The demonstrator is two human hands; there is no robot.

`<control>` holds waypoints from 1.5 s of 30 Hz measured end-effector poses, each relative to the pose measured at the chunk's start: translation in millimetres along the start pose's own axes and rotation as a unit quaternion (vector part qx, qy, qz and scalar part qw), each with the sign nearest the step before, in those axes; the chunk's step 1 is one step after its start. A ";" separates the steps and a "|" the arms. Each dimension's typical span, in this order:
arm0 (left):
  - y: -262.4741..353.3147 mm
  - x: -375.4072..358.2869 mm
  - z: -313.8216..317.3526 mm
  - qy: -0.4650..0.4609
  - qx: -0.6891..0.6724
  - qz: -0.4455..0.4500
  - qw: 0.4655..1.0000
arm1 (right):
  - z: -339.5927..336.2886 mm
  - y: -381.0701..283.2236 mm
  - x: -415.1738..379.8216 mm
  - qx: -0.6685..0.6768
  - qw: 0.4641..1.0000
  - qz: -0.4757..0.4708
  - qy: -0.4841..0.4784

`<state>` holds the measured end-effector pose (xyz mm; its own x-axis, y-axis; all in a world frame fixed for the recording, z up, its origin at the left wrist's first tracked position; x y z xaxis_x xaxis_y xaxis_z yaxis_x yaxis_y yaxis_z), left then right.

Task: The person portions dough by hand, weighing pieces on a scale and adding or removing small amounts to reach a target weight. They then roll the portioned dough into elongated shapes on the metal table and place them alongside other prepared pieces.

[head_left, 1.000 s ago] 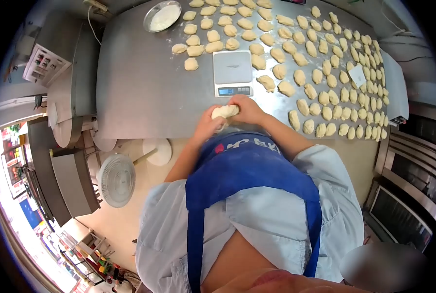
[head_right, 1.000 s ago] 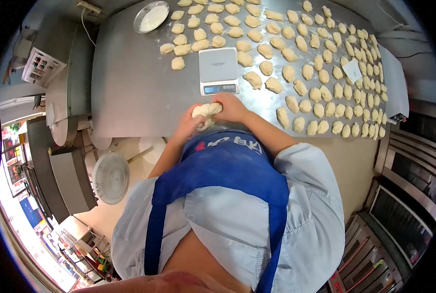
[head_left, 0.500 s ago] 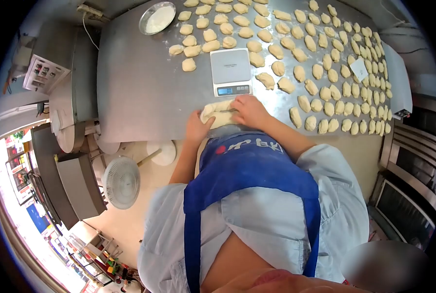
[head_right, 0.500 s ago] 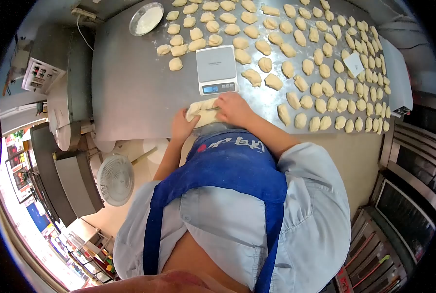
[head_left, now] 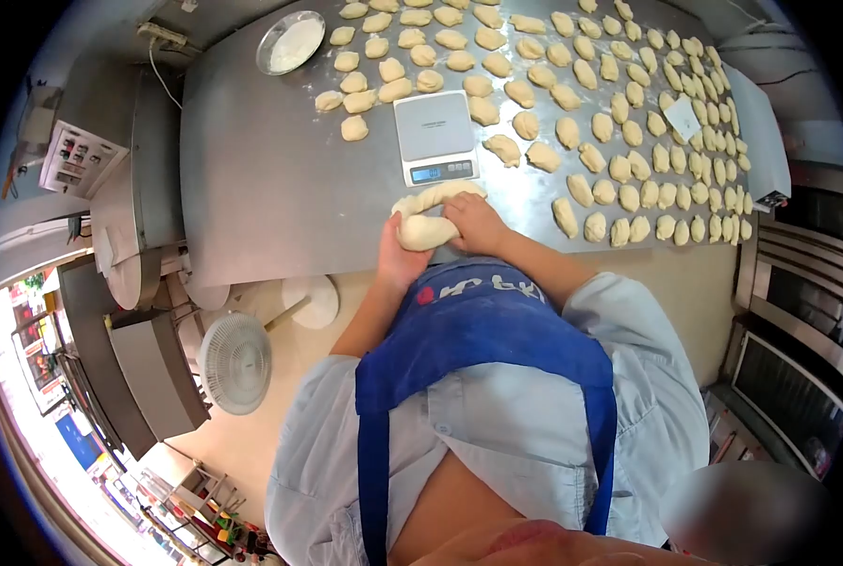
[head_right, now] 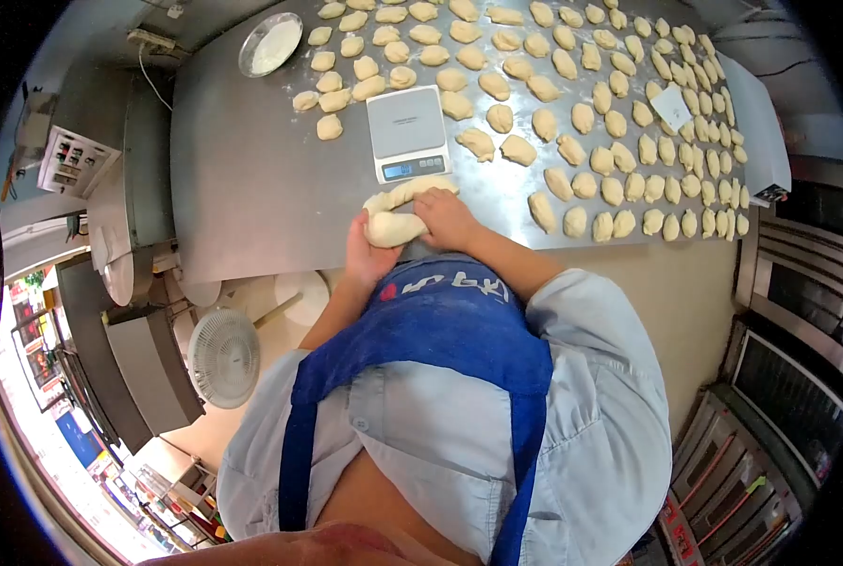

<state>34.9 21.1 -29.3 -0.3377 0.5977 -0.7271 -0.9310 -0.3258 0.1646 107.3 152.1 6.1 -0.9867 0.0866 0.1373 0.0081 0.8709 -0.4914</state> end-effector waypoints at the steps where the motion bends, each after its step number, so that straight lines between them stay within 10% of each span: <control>1: -2.7 1.3 -7.2 0.032 -0.010 -0.021 0.999 | -2.3 -0.9 -0.9 0.034 0.999 -0.016 0.000; 4: 1.9 9.3 -22.0 0.037 0.084 -0.034 0.995 | -12.2 12.7 -21.0 0.146 0.968 0.165 -0.118; 8: 14.6 12.3 -39.0 0.032 0.256 0.003 0.966 | -25.5 25.1 -47.5 0.106 0.971 0.167 -0.133; 12: 30.4 10.4 -67.1 0.028 0.633 -0.033 0.773 | -21.8 45.2 -72.9 0.033 0.971 0.172 -0.163; 14: 49.7 -3.7 -29.0 0.038 0.804 0.112 0.583 | -26.6 46.3 -69.3 -0.019 0.971 0.167 -0.172; 16: 54.0 -11.0 -2.6 0.044 0.806 0.211 0.552 | -68.5 19.1 -55.1 -0.134 0.989 0.060 0.015; 20: 38.9 -17.3 64.0 -0.035 0.815 0.396 0.421 | -42.6 36.5 -30.7 -0.031 0.988 0.147 0.036; 24: 19.4 10.3 64.2 -0.060 0.815 0.434 0.379 | -22.0 48.1 -8.8 0.020 0.974 0.209 0.088; 27: 22.9 31.1 44.4 -0.057 0.836 0.294 0.459 | -22.1 50.8 -5.0 0.049 0.965 0.253 -0.051; 30: 31.2 13.9 42.9 -0.068 0.843 0.343 0.408 | -46.3 30.7 -7.1 -0.030 0.991 0.106 0.077; 32: 27.6 -2.5 51.7 -0.008 0.890 0.369 0.268 | -19.0 37.2 -15.5 0.042 0.993 0.099 0.057; 35: -2.6 4.6 85.2 -0.201 0.823 0.392 0.359 | -27.7 28.2 -5.1 0.045 0.993 0.106 0.031; 38: -8.0 43.2 76.4 -0.159 0.861 0.210 0.435 | -37.2 25.6 -5.5 0.004 0.991 0.110 0.069; 42: -10.0 51.3 72.2 -0.171 0.842 0.209 0.468 | -68.5 1.8 1.2 -0.089 0.990 0.032 0.109; 45: -18.7 47.3 64.3 -0.175 0.773 0.046 0.608 | -40.4 2.0 11.4 -0.086 0.995 -0.004 0.056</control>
<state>27.4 102.6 -23.9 -0.1553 0.8366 -0.5253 0.1679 0.5464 0.8205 102.6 174.4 41.3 -0.9629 0.1234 0.2401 0.0366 0.9409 -0.3367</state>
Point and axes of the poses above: each hand's wrist, its own x-axis towards the middle knuckle, its own z-axis out of the palm, y = z × x, the point moved 7 cm from there along x, towards the middle knuckle, and after that the axes turned 6 degrees about -x, right-handed, at the moved point
